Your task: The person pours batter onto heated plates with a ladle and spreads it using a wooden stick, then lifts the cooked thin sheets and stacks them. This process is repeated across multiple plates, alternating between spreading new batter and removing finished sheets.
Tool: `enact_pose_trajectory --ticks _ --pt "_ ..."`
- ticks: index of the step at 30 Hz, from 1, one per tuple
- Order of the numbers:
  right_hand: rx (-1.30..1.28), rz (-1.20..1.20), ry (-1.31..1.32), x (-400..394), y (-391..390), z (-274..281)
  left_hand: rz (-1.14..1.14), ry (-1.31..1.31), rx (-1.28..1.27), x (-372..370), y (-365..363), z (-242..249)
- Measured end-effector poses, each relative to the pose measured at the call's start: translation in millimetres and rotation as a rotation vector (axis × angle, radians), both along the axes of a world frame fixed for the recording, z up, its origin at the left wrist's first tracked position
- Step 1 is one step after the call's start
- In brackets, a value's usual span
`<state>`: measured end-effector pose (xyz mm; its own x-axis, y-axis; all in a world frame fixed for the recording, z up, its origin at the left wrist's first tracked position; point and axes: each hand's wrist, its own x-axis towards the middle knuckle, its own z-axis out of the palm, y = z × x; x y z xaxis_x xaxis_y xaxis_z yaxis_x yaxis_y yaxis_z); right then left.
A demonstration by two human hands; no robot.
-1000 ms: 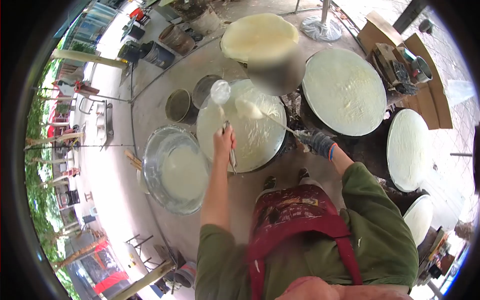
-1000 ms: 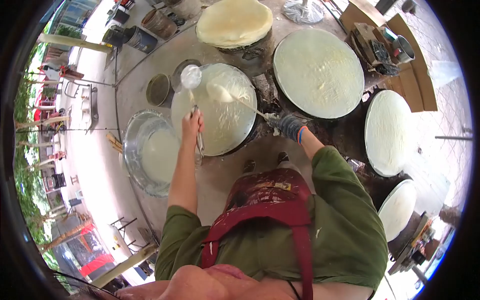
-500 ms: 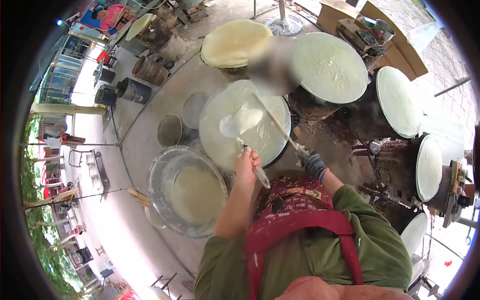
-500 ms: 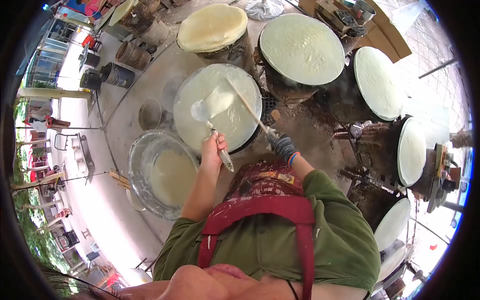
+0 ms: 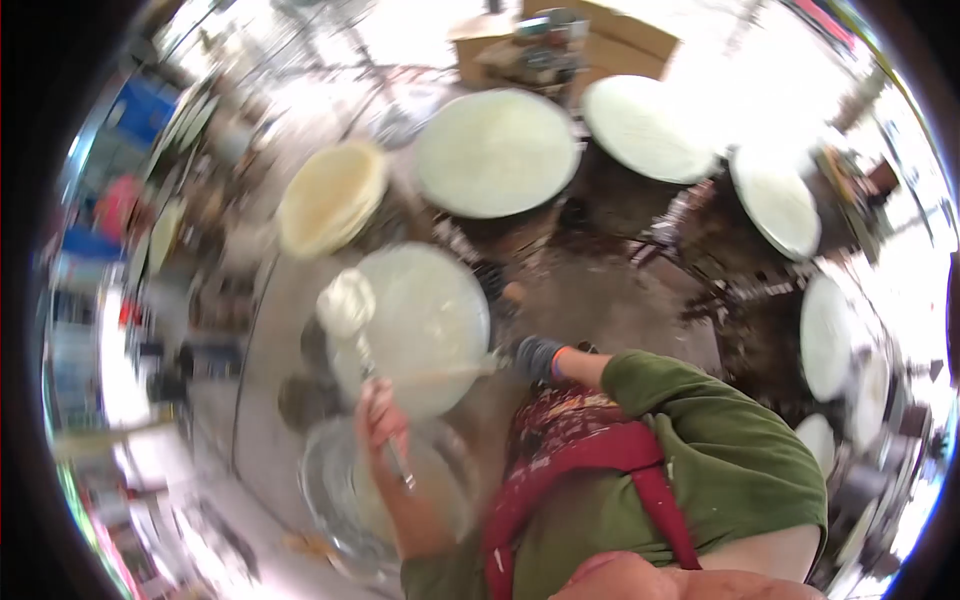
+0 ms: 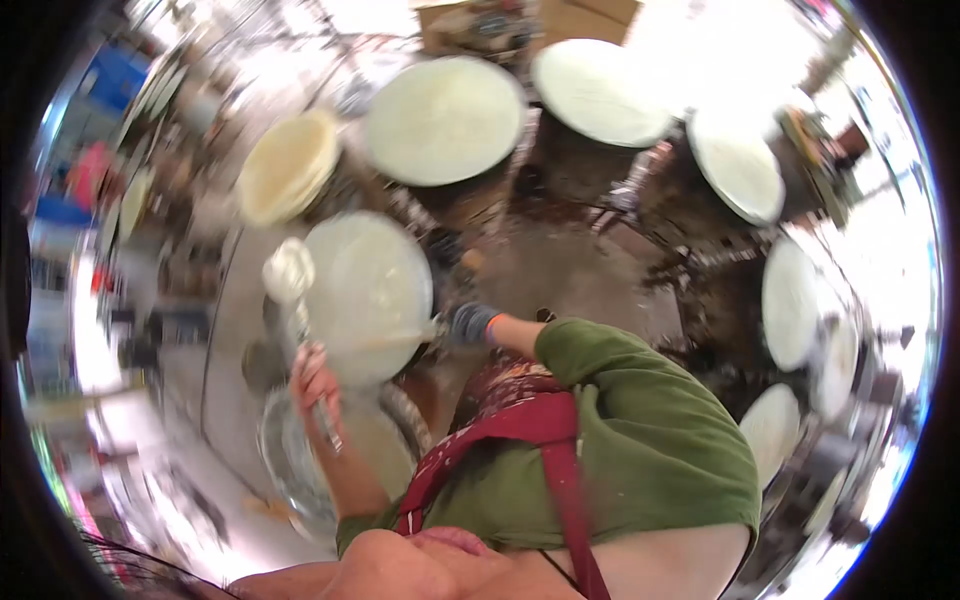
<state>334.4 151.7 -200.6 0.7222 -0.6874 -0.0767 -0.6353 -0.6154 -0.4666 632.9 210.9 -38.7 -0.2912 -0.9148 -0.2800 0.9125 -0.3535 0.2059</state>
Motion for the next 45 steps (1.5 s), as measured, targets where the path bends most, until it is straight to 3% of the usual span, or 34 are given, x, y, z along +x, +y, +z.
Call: enact_pose_trajectory --ticks 1,3,4,6,7,10,11,14,15,16,18,21,22,24,28,30,31,33,36,37,40,41,45 --pt "0.220 -0.034 -0.043 -11.0 0.0 0.6 0.137 -0.192 0.149 -8.1 -4.7 10.1" --pt "0.252 -0.313 -0.006 -45.3 3.3 44.0 0.047 -0.106 0.159 -31.0 -24.7 58.4" --pt "0.272 -0.435 0.008 -61.1 7.0 59.0 0.023 -0.267 0.128 -45.5 -33.4 71.0" --pt "0.236 -0.399 -0.004 -118.8 16.3 39.2 -0.014 -0.604 0.060 -84.6 -45.1 90.7" --pt "0.246 -0.411 0.005 -149.7 14.1 67.8 -0.071 -0.836 -0.025 -110.1 -49.7 101.3" --pt "0.064 -0.973 -0.211 -256.8 29.9 48.3 -0.127 -1.215 -0.227 -184.8 -68.4 103.6" --pt "-0.037 -1.187 -0.278 -290.9 34.1 53.0 -0.169 -1.235 -0.283 -208.6 -78.7 106.8" --pt "-0.074 -1.560 -0.137 -394.8 62.0 79.2 -0.502 -0.824 -0.333 -274.3 -116.9 114.7" --pt "0.004 -1.633 -0.157 -426.6 68.5 81.3 -0.470 -0.729 -0.241 -307.4 -121.9 116.0" --pt "-0.012 -1.635 0.005 -452.3 70.8 90.0 -0.541 -0.489 -0.215 -332.9 -135.0 102.2" --pt "-0.020 -1.647 0.018 -498.6 72.8 80.1 -0.643 -0.163 0.020 -392.7 -150.5 90.5" --pt "0.178 -1.646 0.003 -530.8 73.0 97.3 -0.727 -0.314 0.046 -474.3 -159.9 81.6" --pt "0.137 -1.647 -0.030 -540.2 75.3 83.6 -0.773 -0.257 0.022 -496.2 -163.2 82.1" --pt "0.059 -1.652 -0.091 -548.2 86.4 45.0 -0.800 -0.402 -0.006 -534.2 -167.7 88.9" --pt "0.267 -1.768 -0.411 -556.7 60.8 13.6 -0.903 -0.572 -0.171 -587.9 -192.7 94.4" --pt "0.452 -1.791 -0.925 -555.9 29.2 -3.6 -0.903 -0.586 -0.183 -603.8 -208.1 95.2" --pt "0.831 -1.925 -1.299 -551.6 -3.7 24.2 -0.903 -0.595 -0.179 -611.4 -217.2 96.7" --pt "0.405 -1.654 -0.828 -559.9 -41.6 31.3 -0.906 -0.608 -0.182 -623.4 -238.2 98.1" --pt "-0.005 -1.559 -0.058 -583.8 -113.6 77.4 -0.946 -0.545 -0.155 -635.5 -272.9 96.6" --pt "-0.189 -1.466 0.045 -596.6 -135.2 72.6 -0.962 -0.575 -0.169 -638.7 -284.3 97.7" --pt "-0.249 -1.608 0.273 -615.2 -194.6 61.1 -0.993 -0.650 -0.172 -647.1 -318.4 100.1" --pt "-0.209 -1.627 0.232 -620.4 -204.6 57.1 -1.035 -0.640 -0.209 -650.7 -332.1 100.7" --pt "-0.206 -1.600 0.288 -650.9 -212.9 62.7 -1.025 -1.130 -0.598 -672.3 -345.2 121.7"
